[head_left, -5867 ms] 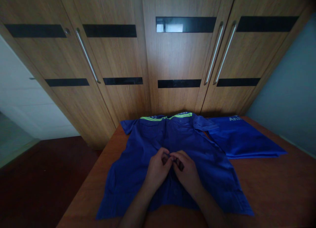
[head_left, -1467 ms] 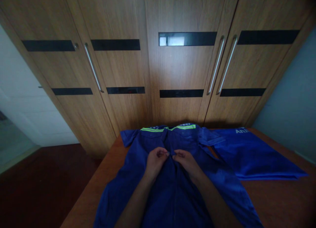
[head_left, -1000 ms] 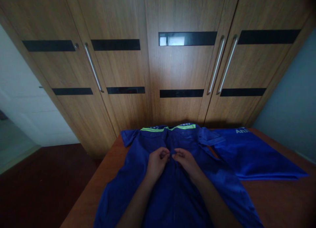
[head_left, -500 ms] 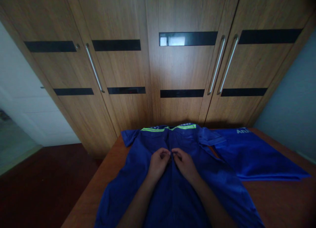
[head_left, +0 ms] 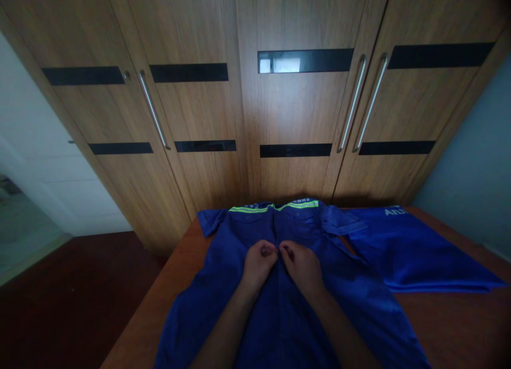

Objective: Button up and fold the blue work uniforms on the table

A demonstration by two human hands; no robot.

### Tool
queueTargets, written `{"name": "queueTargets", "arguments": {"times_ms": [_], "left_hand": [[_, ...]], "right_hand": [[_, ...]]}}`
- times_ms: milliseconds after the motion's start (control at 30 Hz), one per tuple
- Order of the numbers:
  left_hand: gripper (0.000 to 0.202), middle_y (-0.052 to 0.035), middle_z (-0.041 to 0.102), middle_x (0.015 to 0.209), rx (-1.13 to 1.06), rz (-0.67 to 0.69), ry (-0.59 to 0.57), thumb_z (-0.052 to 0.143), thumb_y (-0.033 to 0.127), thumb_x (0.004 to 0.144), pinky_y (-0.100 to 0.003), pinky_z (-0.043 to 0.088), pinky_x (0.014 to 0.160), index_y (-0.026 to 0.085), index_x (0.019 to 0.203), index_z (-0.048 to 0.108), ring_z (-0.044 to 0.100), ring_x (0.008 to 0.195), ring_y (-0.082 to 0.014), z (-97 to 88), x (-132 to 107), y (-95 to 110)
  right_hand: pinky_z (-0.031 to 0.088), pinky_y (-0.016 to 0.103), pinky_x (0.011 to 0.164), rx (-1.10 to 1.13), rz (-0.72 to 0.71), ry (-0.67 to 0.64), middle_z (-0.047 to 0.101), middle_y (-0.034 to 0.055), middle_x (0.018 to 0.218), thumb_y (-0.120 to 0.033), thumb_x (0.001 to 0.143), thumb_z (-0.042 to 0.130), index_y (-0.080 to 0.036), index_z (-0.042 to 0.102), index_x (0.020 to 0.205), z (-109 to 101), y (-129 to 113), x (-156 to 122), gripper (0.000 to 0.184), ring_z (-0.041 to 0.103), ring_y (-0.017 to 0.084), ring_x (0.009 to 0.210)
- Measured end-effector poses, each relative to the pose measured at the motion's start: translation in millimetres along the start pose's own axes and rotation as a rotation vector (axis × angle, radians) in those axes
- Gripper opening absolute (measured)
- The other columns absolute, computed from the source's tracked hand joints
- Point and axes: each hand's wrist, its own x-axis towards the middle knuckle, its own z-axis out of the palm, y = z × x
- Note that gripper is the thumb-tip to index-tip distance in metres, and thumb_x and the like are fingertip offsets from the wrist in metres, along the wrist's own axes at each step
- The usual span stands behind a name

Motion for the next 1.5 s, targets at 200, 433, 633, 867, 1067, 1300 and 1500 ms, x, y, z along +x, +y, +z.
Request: {"name": "queueTargets", "arguments": {"times_ms": [200, 433, 633, 867, 1067, 1300, 1500], "left_hand": [[0.010, 0.0027, 0.060, 0.057, 0.017, -0.001, -0.034, 0.062, 0.015, 0.060, -0.018, 0.034, 0.048, 0.016, 0.070, 0.063, 0.051, 0.051, -0.0089, 0.0, 1.1, 0.9], [0.009, 0.0015, 0.061, 0.062, 0.033, 0.035, -0.074, 0.063, 0.021, 0.064, -0.019, 0.038, 0.053, 0.017, 0.071, 0.061, 0.055, 0.057, -0.0109, 0.8, 1.4, 2.7], [0.008, 0.0017, 0.060, 0.065, 0.226, 0.219, -0.093, 0.055, 0.013, 0.067, -0.022, 0.043, 0.060, 0.018, 0.072, 0.057, 0.057, 0.061, -0.0123, 0.9, 2.3, -1.1], [0.018, 0.0018, 0.062, 0.066, 0.401, 0.257, -0.087, 0.050, 0.007, 0.066, -0.021, 0.041, 0.059, 0.020, 0.075, 0.058, 0.059, 0.061, -0.0127, -2.0, 2.6, -5.8], [0.016, -0.0002, 0.065, 0.065, 0.425, 0.151, -0.140, 0.060, 0.022, 0.071, -0.024, 0.041, 0.056, 0.019, 0.086, 0.061, 0.061, 0.061, -0.0164, -2.6, -0.1, -7.2], [0.018, -0.0030, 0.070, 0.075, 0.690, 0.274, -0.297, 0.052, 0.016, 0.075, -0.024, 0.041, 0.061, 0.020, 0.083, 0.068, 0.064, 0.068, -0.0170, -4.5, -8.0, -1.5], [0.021, -0.0049, 0.072, 0.080, 0.811, 0.261, -0.356, 0.048, 0.015, 0.077, -0.023, 0.041, 0.062, 0.018, 0.083, 0.068, 0.065, 0.072, -0.0173, -4.1, -10.2, 5.7]], "right_hand": [[0.040, 0.027, 0.059, 0.336, 0.149, -0.020, 0.065, 0.0018, 0.061, -0.033, 0.081, 0.050, -0.021, 0.065, 0.077, 1.0, 4.3, 5.4, 0.020, 0.060, 0.018, 0.059], [0.034, 0.025, 0.048, 0.667, 0.315, -0.001, 0.061, 0.0010, 0.057, -0.043, 0.072, 0.057, -0.017, 0.066, 0.076, 5.1, 4.1, 5.7, 0.028, 0.049, 0.013, 0.048], [0.031, 0.023, 0.046, 0.800, 0.410, -0.026, 0.059, -0.0003, 0.054, -0.047, 0.065, 0.064, -0.017, 0.065, 0.072, 7.7, 8.5, 5.5, 0.031, 0.044, 0.010, 0.046], [0.028, 0.022, 0.044, 0.799, 0.442, -0.212, 0.054, -0.0034, 0.052, -0.037, 0.068, 0.059, -0.017, 0.060, 0.066, 5.1, 16.7, 5.9, 0.020, 0.039, 0.007, 0.042], [0.032, 0.024, 0.053, 0.313, 0.216, -0.222, 0.058, -0.0014, 0.052, -0.021, 0.072, 0.048, -0.020, 0.062, 0.064, 3.1, 27.1, 6.0, 0.015, 0.051, 0.013, 0.052], [0.031, 0.027, 0.057, -0.290, 0.199, -0.217, 0.066, 0.0074, 0.067, -0.045, 0.087, 0.042, -0.021, 0.062, 0.063, -6.5, 21.1, 3.6, 0.040, 0.061, 0.020, 0.067], [0.038, 0.027, 0.070, -0.278, 0.156, -0.064, 0.068, 0.0064, 0.088, -0.042, 0.084, 0.051, -0.021, 0.065, 0.087, -1.5, 4.8, 21.8, 0.025, 0.062, 0.020, 0.087]]}}
